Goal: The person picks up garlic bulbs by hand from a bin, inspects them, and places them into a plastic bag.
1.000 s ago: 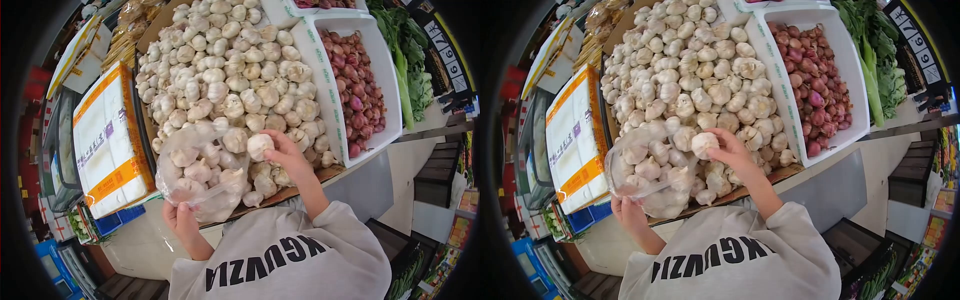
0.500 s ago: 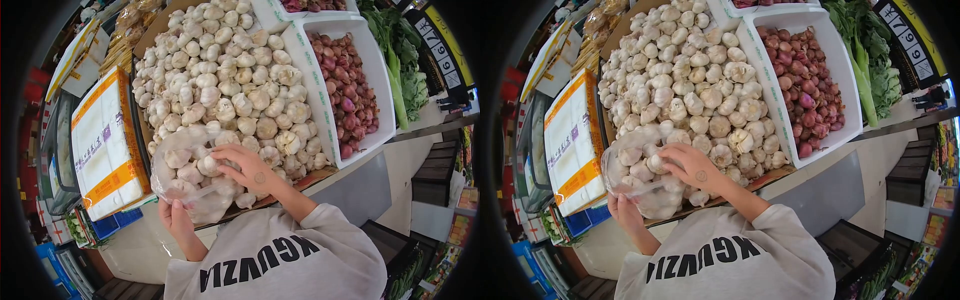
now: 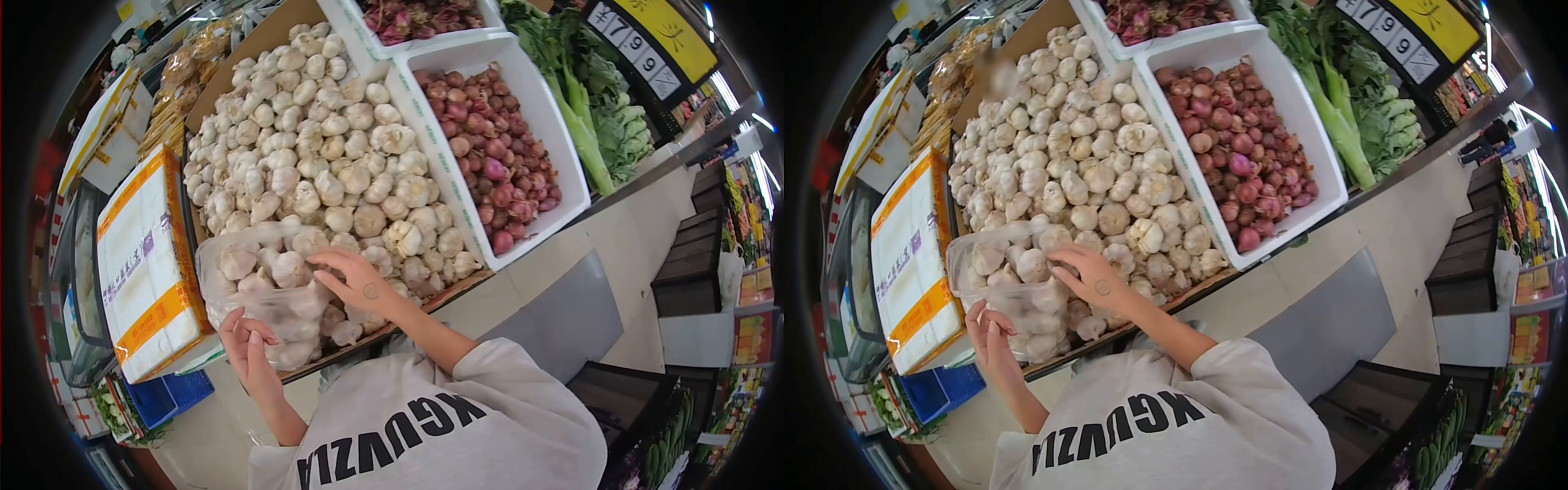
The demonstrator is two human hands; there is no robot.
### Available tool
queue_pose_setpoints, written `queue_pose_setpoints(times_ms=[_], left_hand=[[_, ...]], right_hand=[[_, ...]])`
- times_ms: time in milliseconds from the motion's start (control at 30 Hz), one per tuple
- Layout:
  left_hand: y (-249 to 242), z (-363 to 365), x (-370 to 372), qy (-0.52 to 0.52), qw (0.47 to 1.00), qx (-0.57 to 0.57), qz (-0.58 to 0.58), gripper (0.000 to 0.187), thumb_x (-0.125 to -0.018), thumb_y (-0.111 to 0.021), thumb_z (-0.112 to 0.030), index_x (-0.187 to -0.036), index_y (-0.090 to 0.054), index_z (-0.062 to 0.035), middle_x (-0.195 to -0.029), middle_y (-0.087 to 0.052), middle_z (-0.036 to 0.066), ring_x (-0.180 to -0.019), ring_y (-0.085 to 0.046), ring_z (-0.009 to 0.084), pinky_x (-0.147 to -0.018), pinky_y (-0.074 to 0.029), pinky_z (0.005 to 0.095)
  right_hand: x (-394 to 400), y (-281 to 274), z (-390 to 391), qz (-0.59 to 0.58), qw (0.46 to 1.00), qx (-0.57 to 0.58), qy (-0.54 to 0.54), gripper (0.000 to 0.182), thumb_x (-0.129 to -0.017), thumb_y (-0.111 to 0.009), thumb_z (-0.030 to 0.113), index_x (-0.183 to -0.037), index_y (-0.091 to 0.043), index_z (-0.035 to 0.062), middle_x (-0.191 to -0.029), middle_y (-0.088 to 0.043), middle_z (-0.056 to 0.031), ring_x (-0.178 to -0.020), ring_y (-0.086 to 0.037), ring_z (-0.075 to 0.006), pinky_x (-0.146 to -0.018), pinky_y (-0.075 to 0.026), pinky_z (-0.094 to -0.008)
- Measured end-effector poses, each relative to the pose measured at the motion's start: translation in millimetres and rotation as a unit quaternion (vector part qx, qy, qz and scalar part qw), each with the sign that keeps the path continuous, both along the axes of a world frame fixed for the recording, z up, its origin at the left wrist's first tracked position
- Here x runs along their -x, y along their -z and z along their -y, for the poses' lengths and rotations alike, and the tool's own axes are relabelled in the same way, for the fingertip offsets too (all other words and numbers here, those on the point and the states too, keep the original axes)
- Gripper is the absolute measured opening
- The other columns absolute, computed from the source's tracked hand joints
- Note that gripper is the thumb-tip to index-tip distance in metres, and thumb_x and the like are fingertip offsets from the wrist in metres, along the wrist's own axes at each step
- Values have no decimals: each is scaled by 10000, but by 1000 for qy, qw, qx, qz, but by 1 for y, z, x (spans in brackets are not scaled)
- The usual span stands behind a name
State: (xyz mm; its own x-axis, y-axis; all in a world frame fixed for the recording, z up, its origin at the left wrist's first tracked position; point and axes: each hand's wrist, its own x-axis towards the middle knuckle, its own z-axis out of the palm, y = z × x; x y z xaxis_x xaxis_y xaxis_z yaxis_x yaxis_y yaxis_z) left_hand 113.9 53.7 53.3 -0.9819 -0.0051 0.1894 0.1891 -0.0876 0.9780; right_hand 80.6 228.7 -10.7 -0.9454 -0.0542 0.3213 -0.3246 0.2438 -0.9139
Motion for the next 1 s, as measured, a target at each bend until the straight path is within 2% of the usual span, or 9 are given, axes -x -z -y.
queue_pose_setpoints(times_ms=[167,367,433,533,633,700,833,867,1000], left_hand=[[3,-9,4,18,1000,-6,24,332,-758,-419,-50,-1081,-350,-12,-676,-417,15,-609,-389,79,-577,-323,189],[-4,-44,28,56,993,-98,37,348,-753,-448,-63,-1084,-348,-23,-696,-390,0,-586,-357,65,-565,-294,189],[-7,-52,33,93,991,-92,25,350,-749,-443,-62,-1082,-344,-22,-701,-400,5,-590,-360,66,-562,-299,186],[-11,-65,36,132,987,-85,26,356,-743,-439,-62,-1081,-337,-20,-709,-411,14,-594,-363,70,-561,-299,185],[0,-65,36,172,981,-81,50,363,-751,-446,-79,-1092,-333,-29,-700,-393,6,-594,-353,73,-564,-290,190],[5,-70,30,217,968,-64,111,375,-749,-444,-76,-1099,-321,-19,-690,-396,9,-586,-350,75,-562,-296,192],[27,-89,32,226,956,-110,148,212,-772,-426,-70,-977,-417,-14,-659,-383,3,-591,-359,67,-538,-299,174],[25,-101,30,192,957,-148,157,99,-778,-425,-73,-863,-445,-27,-633,-388,3,-578,-356,66,-531,-302,187],[11,-144,19,243,948,-167,123,66,-777,-410,-56,-830,-432,-25,-609,-360,3,-567,-348,76,-539,-298,193]], right_hand=[[-26,6,-11,-39,995,9,96,184,-761,-464,102,-913,-512,9,-905,-509,-118,-752,-506,-229,-626,-412,-265],[-76,29,-38,42,959,121,252,185,-763,-460,82,-923,-524,15,-774,-532,-78,-644,-508,-144,-561,-380,-234],[-92,29,-40,161,909,191,333,193,-781,-427,39,-946,-526,17,-820,-531,-54,-642,-523,-101,-589,-400,-198],[-106,41,-36,1,880,194,435,209,-771,-411,15,-943,-529,29,-774,-553,-61,-619,-516,-98,-533,-380,-197],[-124,47,-31,-24,836,164,523,237,-770,-393,-11,-966,-521,30,-814,-558,-60,-652,-540,-99,-553,-388,-189],[-144,54,-27,-5,832,202,517,229,-795,-369,-5,-978,-505,8,-890,-543,-43,-699,-529,-86,-623,-386,-183],[-188,74,-21,56,790,239,562,199,-792,-372,-6,-936,-510,-7,-879,-552,-59,-704,-530,-99,-636,-391,-188],[-201,82,-21,67,782,245,569,196,-790,-377,-6,-935,-508,-10,-871,-553,-67,-702,-532,-104,-639,-396,-192],[-248,119,-27,68,734,285,613,179,-777,-392,-11,-907,-515,-19,-817,-558,-90,-685,-533,-120,-642,-417,-213]])
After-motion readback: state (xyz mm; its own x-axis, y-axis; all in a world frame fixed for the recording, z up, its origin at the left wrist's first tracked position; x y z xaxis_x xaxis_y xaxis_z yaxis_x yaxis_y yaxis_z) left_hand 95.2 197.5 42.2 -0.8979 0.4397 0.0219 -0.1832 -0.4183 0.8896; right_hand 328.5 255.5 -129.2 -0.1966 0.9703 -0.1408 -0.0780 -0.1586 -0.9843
